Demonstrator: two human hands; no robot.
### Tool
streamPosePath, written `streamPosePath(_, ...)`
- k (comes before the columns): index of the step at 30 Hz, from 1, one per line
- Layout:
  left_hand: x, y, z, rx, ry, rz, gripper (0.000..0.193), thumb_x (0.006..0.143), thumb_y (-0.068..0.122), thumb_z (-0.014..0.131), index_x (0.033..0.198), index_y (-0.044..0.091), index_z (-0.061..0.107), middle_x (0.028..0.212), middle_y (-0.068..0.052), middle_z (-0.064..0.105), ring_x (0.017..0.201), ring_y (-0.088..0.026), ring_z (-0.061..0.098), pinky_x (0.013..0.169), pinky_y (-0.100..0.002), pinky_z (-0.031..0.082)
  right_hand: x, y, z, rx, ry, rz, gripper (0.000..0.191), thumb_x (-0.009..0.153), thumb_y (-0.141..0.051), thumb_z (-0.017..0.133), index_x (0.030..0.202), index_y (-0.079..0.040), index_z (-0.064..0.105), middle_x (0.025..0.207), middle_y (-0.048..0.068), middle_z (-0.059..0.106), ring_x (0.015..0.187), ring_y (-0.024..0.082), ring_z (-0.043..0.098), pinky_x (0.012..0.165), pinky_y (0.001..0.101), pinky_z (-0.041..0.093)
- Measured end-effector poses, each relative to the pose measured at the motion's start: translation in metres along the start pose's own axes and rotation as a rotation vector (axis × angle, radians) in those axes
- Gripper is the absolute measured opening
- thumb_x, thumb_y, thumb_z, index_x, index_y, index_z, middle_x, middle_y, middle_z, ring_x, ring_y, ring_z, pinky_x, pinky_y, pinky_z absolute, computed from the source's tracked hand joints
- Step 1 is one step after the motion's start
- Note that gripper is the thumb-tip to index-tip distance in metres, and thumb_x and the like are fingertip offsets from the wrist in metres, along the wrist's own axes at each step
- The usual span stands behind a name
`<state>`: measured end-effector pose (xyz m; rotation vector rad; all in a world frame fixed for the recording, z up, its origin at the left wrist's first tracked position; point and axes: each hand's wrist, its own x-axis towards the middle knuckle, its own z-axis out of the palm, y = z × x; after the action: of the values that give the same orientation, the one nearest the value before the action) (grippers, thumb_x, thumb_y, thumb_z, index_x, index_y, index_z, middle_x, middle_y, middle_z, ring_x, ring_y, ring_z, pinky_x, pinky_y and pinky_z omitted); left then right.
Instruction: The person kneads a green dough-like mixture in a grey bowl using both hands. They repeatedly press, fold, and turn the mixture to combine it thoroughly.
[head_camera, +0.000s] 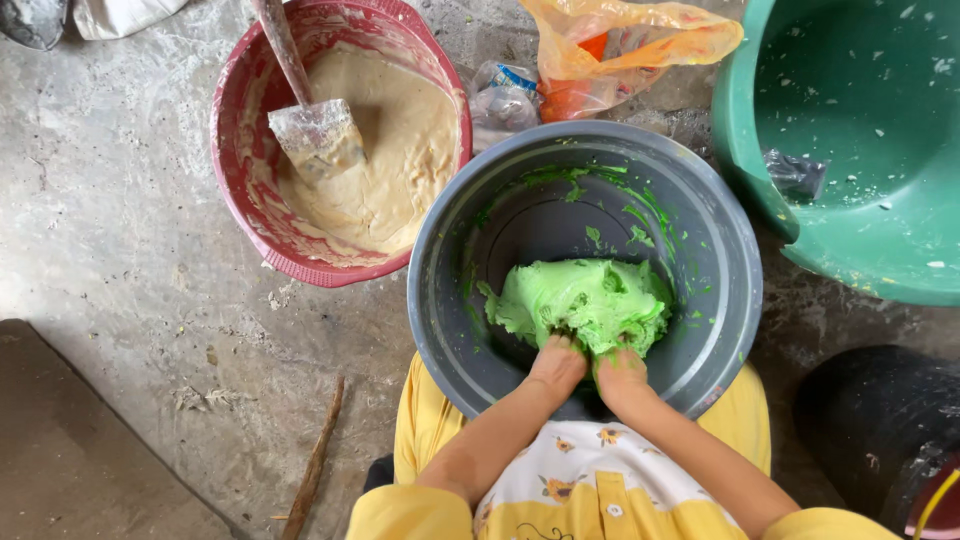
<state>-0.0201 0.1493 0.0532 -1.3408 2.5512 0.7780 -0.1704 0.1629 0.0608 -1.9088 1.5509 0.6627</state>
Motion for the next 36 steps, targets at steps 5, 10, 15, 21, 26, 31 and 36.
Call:
streamPosePath(5,0.058,-0.031,0.025,-0.156,-0.063,-0.086,0.019,0.09,0.011,0.061,0.095,0.011,0.079,0.102,-0.013,0.076,0.094,-0.032,0.073,0.08,-0.045,0.059,0.091,0.014,0.002,0.029,-0.061,0.184,0.056,0.083,-0.03,0.066,0.133,-0.002,0.064,0.134,0.026,0.069,0.114,0.035,0.069,0.094,0.0443,0.057)
streamPosePath(10,0.107,-0.047,-0.021,-0.194,-0.119,-0.253,0.021,0.089,0.011,0.064,0.104,0.01,0.078,0.113,-0.016,0.075,0.101,-0.033,0.073,0.081,-0.046,0.06,0.144,0.027,-0.063,0.073,-0.161,0.245,0.057,0.085,-0.033,0.067,0.133,0.0,0.067,0.134,0.025,0.073,0.118,0.033,0.072,0.098,0.0422,0.058)
streamPosePath(15,0.061,-0.065,-0.091,-0.421,-0.189,-0.154,0.061,0.066,0.021,0.085,0.122,0.0,0.072,0.122,-0.024,0.069,0.109,-0.037,0.069,0.092,-0.042,0.056,0.089,0.052,-0.071,0.584,-0.106,-0.092,0.078,0.081,-0.028,0.079,0.145,0.003,0.048,0.146,0.027,0.052,0.134,0.034,0.047,0.107,0.0455,0.04)
streamPosePath(21,0.077,-0.123,-0.142,-0.851,0.551,-0.523,0.037,0.087,0.027,0.068,0.12,0.01,0.075,0.111,-0.02,0.076,0.104,-0.033,0.075,0.093,-0.039,0.059,0.022,0.037,-0.006,2.159,0.569,0.464,0.069,0.091,-0.035,0.068,0.149,-0.007,0.041,0.15,0.005,0.047,0.136,0.022,0.048,0.108,0.0377,0.042)
streamPosePath(26,0.161,-0.181,-0.154,-0.678,0.434,-0.898,0.047,0.088,0.043,0.064,0.112,0.004,0.076,0.112,-0.028,0.07,0.112,-0.041,0.067,0.099,-0.047,0.053,0.074,0.026,-0.024,2.105,0.694,0.559,0.061,0.095,-0.033,0.064,0.146,-0.006,0.047,0.145,0.006,0.053,0.129,0.022,0.053,0.105,0.0365,0.044)
streamPosePath(31,0.194,-0.165,-0.13,-0.76,0.495,-0.692,0.06,0.092,0.056,0.056,0.119,0.005,0.075,0.119,-0.03,0.069,0.118,-0.043,0.064,0.103,-0.048,0.051,0.102,0.043,-0.057,1.87,0.677,0.408,0.053,0.098,-0.03,0.06,0.144,-0.005,0.052,0.14,0.007,0.059,0.123,0.021,0.058,0.102,0.0353,0.046)
streamPosePath(36,0.193,-0.125,-0.121,-0.604,0.063,-0.46,0.071,0.091,0.068,0.046,0.127,0.012,0.069,0.125,-0.023,0.066,0.116,-0.041,0.062,0.101,-0.048,0.048,0.131,0.062,-0.092,1.756,0.627,0.297,0.047,0.102,-0.028,0.056,0.142,-0.004,0.058,0.135,0.009,0.065,0.117,0.021,0.062,0.098,0.034,0.049)
